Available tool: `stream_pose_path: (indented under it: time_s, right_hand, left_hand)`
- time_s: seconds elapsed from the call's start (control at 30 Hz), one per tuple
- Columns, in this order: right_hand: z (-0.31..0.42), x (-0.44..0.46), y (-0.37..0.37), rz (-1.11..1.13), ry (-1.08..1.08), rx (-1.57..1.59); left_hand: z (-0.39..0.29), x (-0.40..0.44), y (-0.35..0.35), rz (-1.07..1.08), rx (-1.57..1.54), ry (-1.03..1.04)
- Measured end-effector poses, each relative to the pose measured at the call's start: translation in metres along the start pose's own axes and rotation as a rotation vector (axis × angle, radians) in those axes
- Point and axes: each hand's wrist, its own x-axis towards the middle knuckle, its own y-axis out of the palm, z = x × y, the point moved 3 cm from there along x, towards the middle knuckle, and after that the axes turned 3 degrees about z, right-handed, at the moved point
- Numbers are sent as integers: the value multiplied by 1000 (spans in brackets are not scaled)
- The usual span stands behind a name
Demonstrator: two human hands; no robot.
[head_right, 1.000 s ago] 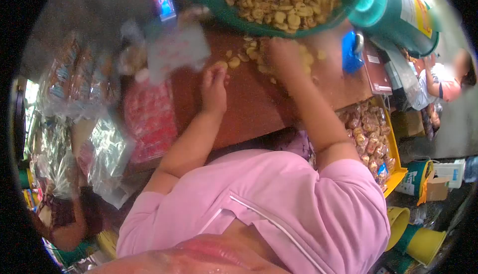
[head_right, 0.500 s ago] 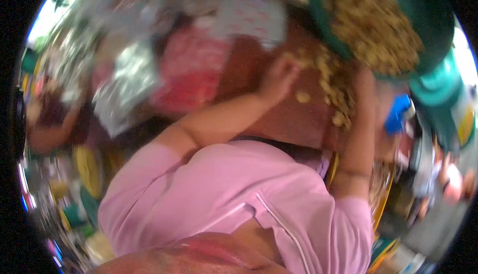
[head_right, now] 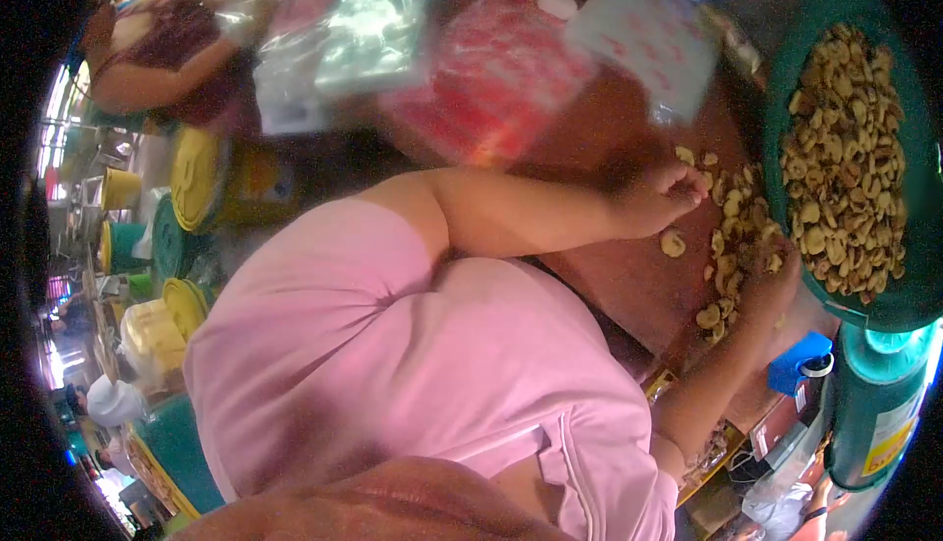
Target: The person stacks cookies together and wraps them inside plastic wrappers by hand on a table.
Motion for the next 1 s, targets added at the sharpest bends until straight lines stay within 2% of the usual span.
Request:
stream_pose_path:
  time_s: [0.07, 0.17, 0.2, 0.23, 0.27, 0.33, 0.4, 0.43, 0.47, 0.5, 0.53, 0.57, 0.6, 0.63, 0.67, 0.73, 0.8, 0.87, 0.93, 0.97, 1.0]
  right_hand:
    - [41, -23, 1, 105, -3, 165]
    - [109, -62, 14, 178, -194, 125]
    - [120, -71, 20, 188, -291, 64]
    - [119, -76, 28, 175, -294, 80]
    - [115, -82, 36, 167, -290, 92]
    - [107, -85, 45, 110, -341, 169]
    - [101, -85, 47, 143, -314, 136]
    - [100, -83, 48, 151, -299, 120]
    - [101, -83, 48, 172, -325, 92]
    - [95, -83, 49, 166, -319, 43]
    - [84, -83, 53, 160, -315, -6]
    - [81, -84, 56, 151, -312, -51]
    - [92, -83, 52, 132, -376, 46]
    - [96, -82, 51, 135, -376, 68]
    - [98, -83, 50, 136, -374, 88]
    - [100, -84, 48, 143, -372, 121]
    - [95, -84, 51, 118, -378, 85]
    - [93, -86, 51, 112, -372, 59]
    - [95, -86, 49, 129, -355, 40]
    - [93, -85, 50, 132, -356, 32]
    - [91, -84, 52, 134, -356, 25]
  left_hand:
    - [-2, -3, 0, 25, 25, -12]
    - [-26, -12, -8, 34, 87, 10]
    - [-28, -18, -11, 13, 105, 44]
    - [-36, -25, -15, -10, 125, 75]
    - [-40, -37, -23, 89, 118, 155]
    - [-83, -78, -67, 403, 414, 481]
    - [-91, -123, -127, 586, 873, 636]
    - [-89, -140, -163, 727, 1017, 436]
    - [-92, -165, -206, 515, 996, 358]
    - [-100, -187, -256, 374, 1148, 273]
    - [-127, -203, -292, 239, 1444, 244]
    - [-145, -224, -335, 181, 1606, 92]
    - [-166, -247, -367, 11, 1660, 79]
    - [-190, -268, -388, -68, 1794, -25]
    - [-212, -285, -409, -60, 1866, 57]
    - [-228, -338, -446, -180, 2016, -38]
    - [-214, -407, -490, -251, 2071, -724]
    - [-192, -475, -497, -257, 1868, -1407]
    - [-160, -537, -465, -232, 1870, -1640]
    - [-137, -569, -464, -129, 1655, -1835]
    - [-116, -585, -442, -99, 1596, -1943]
